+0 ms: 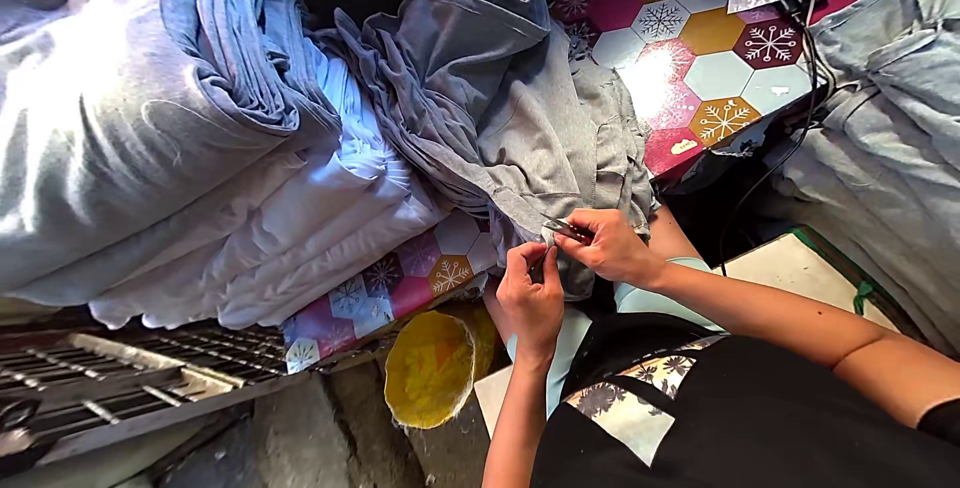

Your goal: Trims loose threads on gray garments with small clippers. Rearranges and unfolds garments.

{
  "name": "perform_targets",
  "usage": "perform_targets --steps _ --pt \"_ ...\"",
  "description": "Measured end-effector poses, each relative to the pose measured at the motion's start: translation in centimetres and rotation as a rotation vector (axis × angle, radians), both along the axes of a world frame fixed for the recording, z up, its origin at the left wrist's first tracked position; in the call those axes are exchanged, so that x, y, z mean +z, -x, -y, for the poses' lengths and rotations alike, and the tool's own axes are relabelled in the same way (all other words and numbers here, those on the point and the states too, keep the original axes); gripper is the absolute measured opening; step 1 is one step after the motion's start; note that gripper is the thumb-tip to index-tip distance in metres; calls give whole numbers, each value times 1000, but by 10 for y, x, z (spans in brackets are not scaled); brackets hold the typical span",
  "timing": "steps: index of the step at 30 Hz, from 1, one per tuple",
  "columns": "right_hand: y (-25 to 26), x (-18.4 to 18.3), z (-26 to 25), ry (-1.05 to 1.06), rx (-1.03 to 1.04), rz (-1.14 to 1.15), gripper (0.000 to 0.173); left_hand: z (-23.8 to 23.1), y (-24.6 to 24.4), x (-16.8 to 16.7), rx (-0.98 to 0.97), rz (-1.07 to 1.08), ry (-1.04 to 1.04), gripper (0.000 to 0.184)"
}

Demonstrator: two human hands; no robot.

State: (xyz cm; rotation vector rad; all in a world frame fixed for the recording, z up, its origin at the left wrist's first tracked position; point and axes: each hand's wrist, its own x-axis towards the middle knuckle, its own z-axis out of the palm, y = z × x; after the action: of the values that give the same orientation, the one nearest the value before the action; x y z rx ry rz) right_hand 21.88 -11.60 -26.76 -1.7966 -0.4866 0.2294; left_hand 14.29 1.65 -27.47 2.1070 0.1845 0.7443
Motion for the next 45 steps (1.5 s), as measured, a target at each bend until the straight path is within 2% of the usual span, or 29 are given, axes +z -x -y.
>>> perform_targets --steps 2,4,6,8,9,10,12,18,29,31,33,35,36,37,38,40,43,45 --pt "3 1 0 -82 43 -60 9 -5 0 5 -32 -63 183 18" --pt "6 3 1 -251 84 -164 8 -11 -1 10 -64 -115 422 20" --pt "3 3 7 -313 105 -150 9 -16 -3 12 -80 -147 625 22" --pt "-7 -2 16 -163 125 19 15 -19 -4 15 -78 -171 772 21" --pt "-12 -5 21 -39 138 116 24 -20 -4 17 -75 -183 813 20" --pt "-15 -8 25 68 151 198 35 -20 -5 19 -72 -192 836 19" --pt "-16 -13 28 172 151 324 44 -21 -6 21 -78 -199 839 18" --pt "-16 -15 24 164 79 569 42 -21 -6 22 -108 -190 711 17" --pt "-17 -20 23 145 50 651 37 -21 -6 23 -106 -229 617 14" --pt "-19 -18 24 115 35 552 35 -22 -6 23 -111 -221 627 14" --pt "-27 -17 25 73 55 336 35 -25 -5 23 -131 -218 654 14" --pt "-38 -19 25 30 210 66 41 -29 -5 22 -156 -237 673 14" --pt "-40 -22 23 -33 267 -57 31 -31 -6 21 -156 -256 635 14" --pt "-38 -25 19 -116 297 -153 15 -34 -6 18 -131 -271 523 13" --pt "-34 -25 16 -179 307 -211 7 -37 -7 14 -72 -268 338 10" --pt "-29 -24 13 -223 305 -241 11 -41 -4 3 31 -164 -4 11" --pt "-26 -23 10 -216 295 -238 15 -36 -2 1 -39 27 -152 16" --pt "-24 -21 9 -212 292 -240 16 -28 -1 0 -77 54 -186 19"
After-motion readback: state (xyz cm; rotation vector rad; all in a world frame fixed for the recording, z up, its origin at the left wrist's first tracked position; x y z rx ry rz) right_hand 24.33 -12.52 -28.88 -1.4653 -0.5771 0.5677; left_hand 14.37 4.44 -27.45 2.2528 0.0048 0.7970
